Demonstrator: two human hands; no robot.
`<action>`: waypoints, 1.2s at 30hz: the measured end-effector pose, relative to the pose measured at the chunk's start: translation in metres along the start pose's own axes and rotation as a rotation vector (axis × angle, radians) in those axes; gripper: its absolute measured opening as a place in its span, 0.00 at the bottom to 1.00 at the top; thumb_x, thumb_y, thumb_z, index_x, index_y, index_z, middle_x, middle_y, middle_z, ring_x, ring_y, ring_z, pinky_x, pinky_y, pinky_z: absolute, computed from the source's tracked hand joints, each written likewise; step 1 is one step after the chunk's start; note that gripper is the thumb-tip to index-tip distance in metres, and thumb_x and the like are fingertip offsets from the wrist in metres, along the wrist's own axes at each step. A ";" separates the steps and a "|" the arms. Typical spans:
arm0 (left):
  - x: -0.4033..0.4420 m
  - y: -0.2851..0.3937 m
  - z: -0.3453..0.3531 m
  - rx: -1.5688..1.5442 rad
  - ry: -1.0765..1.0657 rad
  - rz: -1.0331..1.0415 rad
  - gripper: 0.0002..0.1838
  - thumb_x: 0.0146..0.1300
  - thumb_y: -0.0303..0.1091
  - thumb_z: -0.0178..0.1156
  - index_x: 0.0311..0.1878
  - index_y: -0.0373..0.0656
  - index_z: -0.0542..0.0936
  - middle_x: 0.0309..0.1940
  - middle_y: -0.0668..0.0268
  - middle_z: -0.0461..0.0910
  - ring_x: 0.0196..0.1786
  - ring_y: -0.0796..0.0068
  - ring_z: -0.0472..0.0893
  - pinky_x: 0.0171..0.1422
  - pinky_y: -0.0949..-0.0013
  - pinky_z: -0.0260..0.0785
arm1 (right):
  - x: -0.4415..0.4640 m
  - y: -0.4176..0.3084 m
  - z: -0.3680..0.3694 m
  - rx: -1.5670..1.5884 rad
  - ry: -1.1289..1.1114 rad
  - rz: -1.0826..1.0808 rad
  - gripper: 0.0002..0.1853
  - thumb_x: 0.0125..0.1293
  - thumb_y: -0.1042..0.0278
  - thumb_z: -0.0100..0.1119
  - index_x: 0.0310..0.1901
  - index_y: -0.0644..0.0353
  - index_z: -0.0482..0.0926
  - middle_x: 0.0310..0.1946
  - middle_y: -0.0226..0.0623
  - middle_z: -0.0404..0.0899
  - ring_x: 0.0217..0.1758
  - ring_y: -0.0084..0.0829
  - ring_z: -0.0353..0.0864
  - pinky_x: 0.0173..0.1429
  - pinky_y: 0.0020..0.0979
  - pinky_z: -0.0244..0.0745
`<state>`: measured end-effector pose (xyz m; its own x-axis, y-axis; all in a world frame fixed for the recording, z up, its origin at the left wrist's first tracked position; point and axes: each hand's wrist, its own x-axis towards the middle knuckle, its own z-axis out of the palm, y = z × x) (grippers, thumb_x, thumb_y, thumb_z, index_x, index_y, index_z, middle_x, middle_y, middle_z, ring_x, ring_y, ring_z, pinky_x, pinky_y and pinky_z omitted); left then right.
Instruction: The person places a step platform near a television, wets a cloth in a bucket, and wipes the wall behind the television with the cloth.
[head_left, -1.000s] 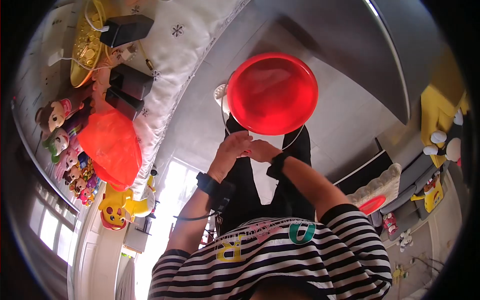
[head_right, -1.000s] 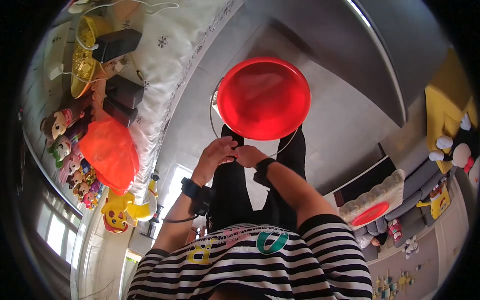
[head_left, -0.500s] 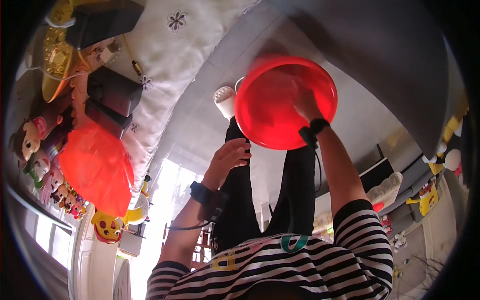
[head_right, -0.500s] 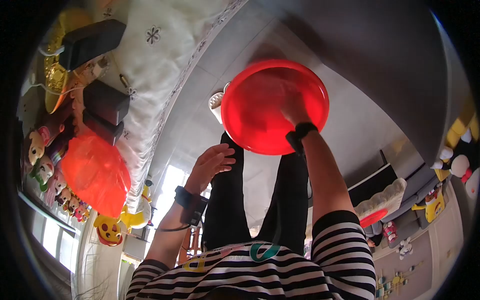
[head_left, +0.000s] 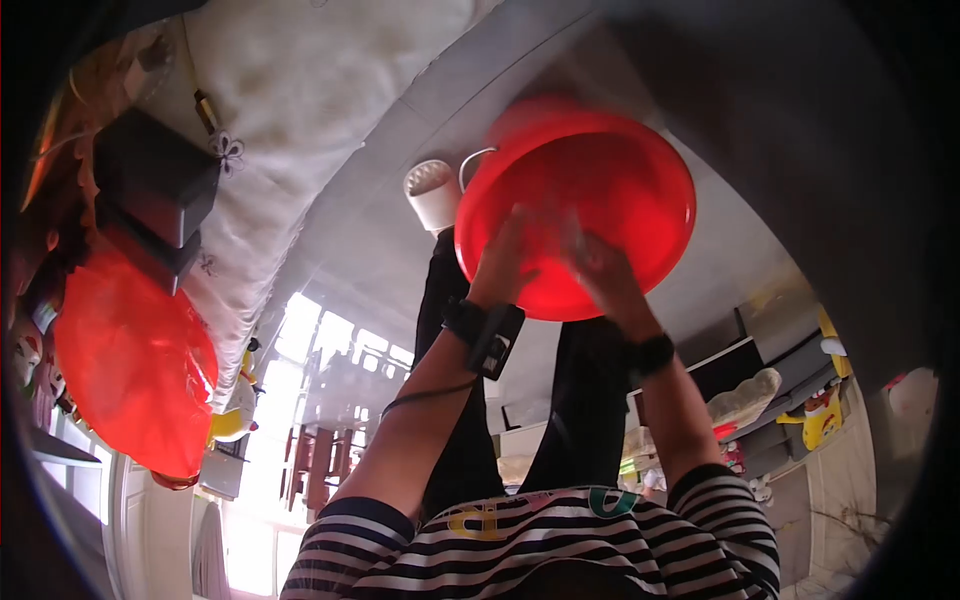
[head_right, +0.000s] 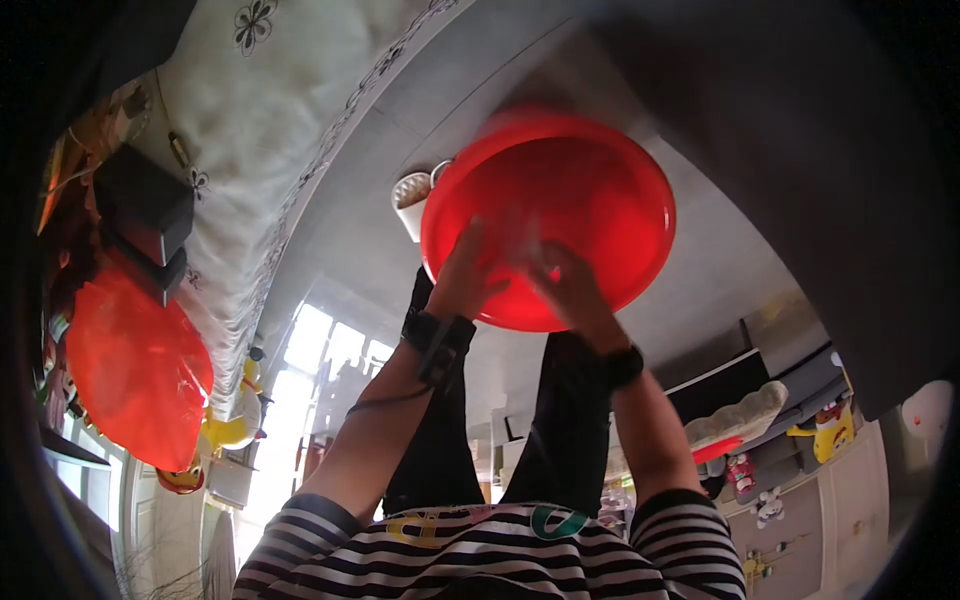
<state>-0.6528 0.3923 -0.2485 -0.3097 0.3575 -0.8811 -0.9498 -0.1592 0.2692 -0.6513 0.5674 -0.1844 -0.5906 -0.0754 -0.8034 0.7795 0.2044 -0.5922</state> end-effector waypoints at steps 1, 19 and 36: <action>0.011 -0.010 0.001 -0.012 -0.015 0.027 0.33 0.57 0.35 0.58 0.64 0.40 0.56 0.56 0.59 0.66 0.54 0.68 0.72 0.50 0.64 0.71 | -0.017 -0.004 0.006 0.036 0.009 -0.035 0.11 0.59 0.69 0.53 0.44 0.57 0.76 0.42 0.37 0.73 0.44 0.30 0.74 0.47 0.29 0.68; 0.024 -0.062 -0.031 0.054 0.023 0.143 0.23 0.63 0.35 0.50 0.59 0.36 0.61 0.50 0.56 0.70 0.53 0.55 0.71 0.55 0.54 0.67 | 0.123 0.138 -0.013 -0.627 0.170 0.093 0.12 0.58 0.70 0.49 0.45 0.60 0.73 0.42 0.42 0.75 0.41 0.40 0.76 0.49 0.43 0.69; 0.010 0.029 0.060 -0.232 -0.453 -0.329 0.17 0.60 0.47 0.55 0.42 0.44 0.70 0.19 0.72 0.69 0.19 0.83 0.66 0.20 0.78 0.59 | -0.029 0.003 -0.014 -0.048 0.240 -0.358 0.13 0.46 0.84 0.47 0.35 0.62 0.76 0.35 0.40 0.75 0.44 0.40 0.74 0.49 0.35 0.69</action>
<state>-0.6858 0.4464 -0.2268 -0.0372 0.7702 -0.6367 -0.9804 -0.1515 -0.1260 -0.6351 0.5841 -0.1618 -0.8582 0.0779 -0.5073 0.5093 0.2520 -0.8229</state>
